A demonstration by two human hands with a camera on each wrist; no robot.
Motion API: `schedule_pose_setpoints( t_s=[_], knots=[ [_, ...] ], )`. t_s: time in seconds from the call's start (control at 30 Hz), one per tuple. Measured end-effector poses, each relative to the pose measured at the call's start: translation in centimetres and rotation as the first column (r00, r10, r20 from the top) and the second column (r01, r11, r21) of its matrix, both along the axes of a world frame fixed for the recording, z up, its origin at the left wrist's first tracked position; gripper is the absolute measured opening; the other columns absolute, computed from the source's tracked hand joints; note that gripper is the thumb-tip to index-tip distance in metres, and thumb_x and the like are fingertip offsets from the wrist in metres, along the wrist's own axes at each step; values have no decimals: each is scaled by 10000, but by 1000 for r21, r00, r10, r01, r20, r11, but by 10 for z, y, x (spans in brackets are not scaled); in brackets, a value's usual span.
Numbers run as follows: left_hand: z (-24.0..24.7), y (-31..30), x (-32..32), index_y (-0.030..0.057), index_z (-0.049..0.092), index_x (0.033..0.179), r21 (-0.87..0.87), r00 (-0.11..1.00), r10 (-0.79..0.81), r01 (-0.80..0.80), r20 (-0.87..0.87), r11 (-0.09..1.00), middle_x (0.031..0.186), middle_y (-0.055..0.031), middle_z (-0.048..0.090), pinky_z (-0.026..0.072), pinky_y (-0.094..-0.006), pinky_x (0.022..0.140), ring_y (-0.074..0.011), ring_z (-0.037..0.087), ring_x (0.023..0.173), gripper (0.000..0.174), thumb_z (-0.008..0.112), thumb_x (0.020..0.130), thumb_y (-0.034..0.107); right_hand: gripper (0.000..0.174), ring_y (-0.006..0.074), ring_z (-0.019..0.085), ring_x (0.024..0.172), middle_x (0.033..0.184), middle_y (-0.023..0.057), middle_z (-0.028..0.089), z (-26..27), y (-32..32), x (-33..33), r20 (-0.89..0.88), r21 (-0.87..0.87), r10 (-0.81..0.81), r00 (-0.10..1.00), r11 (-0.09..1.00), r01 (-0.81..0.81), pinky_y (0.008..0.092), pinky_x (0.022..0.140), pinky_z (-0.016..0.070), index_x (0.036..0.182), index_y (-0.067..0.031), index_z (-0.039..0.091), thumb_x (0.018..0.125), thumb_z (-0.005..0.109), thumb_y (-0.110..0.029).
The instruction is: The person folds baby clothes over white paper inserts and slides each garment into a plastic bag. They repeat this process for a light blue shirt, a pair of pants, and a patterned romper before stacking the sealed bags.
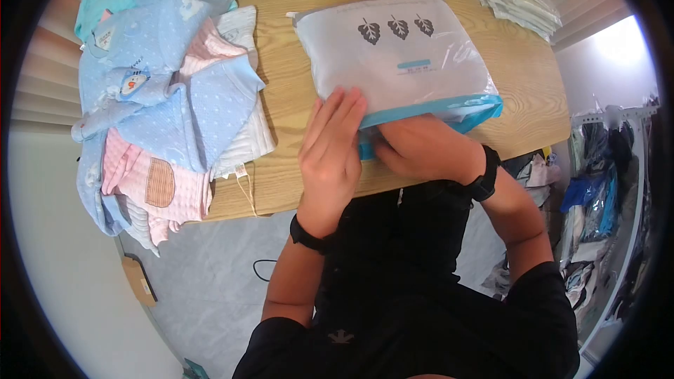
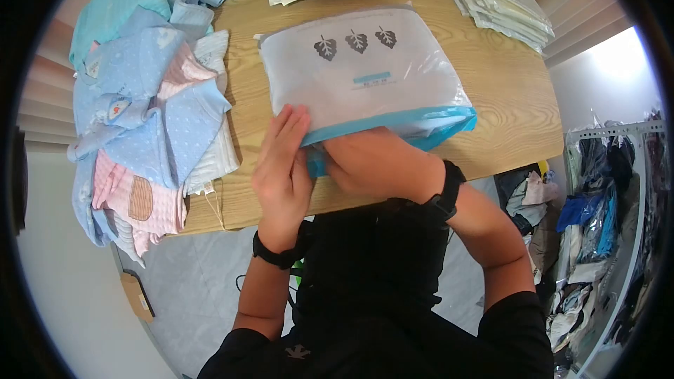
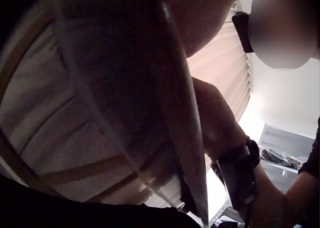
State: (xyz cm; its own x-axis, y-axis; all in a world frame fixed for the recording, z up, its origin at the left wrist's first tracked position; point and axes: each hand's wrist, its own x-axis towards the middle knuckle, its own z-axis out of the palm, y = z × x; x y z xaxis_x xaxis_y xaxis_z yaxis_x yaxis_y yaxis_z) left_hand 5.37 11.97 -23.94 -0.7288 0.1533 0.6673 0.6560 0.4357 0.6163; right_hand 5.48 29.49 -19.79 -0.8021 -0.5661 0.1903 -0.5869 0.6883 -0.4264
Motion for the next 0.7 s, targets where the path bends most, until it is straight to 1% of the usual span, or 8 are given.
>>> schedule_pose_setpoints(
  t_s=[0.13,0.23,0.33,0.43,0.5,0.53,0.63,0.7],
  knots=[
    [0,0,-2,-4,683,1185,-26,1000,-14,14,-6,1000,1218,-171,691,429,-514,1093,-344,641,1195,378,523,867,-131,241,389,653,940,994,199,673,-6,-5,-2,156,-7,-19,988,1000,20,476,809,529,1012,-4,680,802,612,-99],
    [-2,0,0,-12,684,1176,-23,998,-46,47,31,999,1213,-175,691,415,-521,1101,-335,651,1175,384,524,843,-116,239,401,644,947,993,230,665,-3,-4,0,145,25,28,989,999,-32,473,823,516,1010,14,654,816,609,-117],
    [0,1,2,-26,678,1167,2,999,-43,43,31,999,1199,-188,695,422,-517,1100,-333,659,1161,376,504,849,-128,270,400,639,962,985,215,671,2,2,4,72,-40,81,994,996,-78,472,840,509,1052,5,663,807,619,-101],
    [3,-1,3,-39,673,1151,66,1000,1,-2,11,998,1192,-198,698,445,-513,1082,-328,678,1125,347,501,863,-126,323,385,636,959,998,166,671,5,15,20,-40,-276,-11,999,961,-1,463,853,504,1101,-10,664,786,629,-71],
    [19,-4,4,-44,673,1136,94,999,50,-52,19,994,1190,-201,700,462,-511,1067,-315,693,1097,326,504,869,-124,389,392,616,1014,1048,182,659,2,37,35,-138,-214,-280,950,945,247,459,891,484,1172,-8,636,785,612,-33],
    [30,-5,5,-48,670,1124,97,997,79,-79,8,992,1192,-194,704,512,-454,1009,-300,711,1061,291,525,881,-116,424,396,606,1041,1073,190,652,1,43,42,-186,-192,-402,896,910,368,457,910,475,1207,-7,622,784,604,-14],
    [56,-1,4,-44,614,1194,139,995,77,-68,-59,988,1223,-184,698,521,-288,916,-204,679,1098,226,545,979,-50,525,408,565,1146,1204,221,615,23,49,45,-293,-233,-547,784,836,497,464,967,450,1310,-11,571,786,576,31],
    [74,2,1,-42,585,1195,118,986,124,-111,-108,987,1217,-190,697,509,-230,835,-154,672,1048,208,549,991,-36,558,418,542,1195,1268,229,591,46,51,43,-370,-288,-505,780,861,420,468,999,439,1348,-12,542,793,565,36]
  ],
)
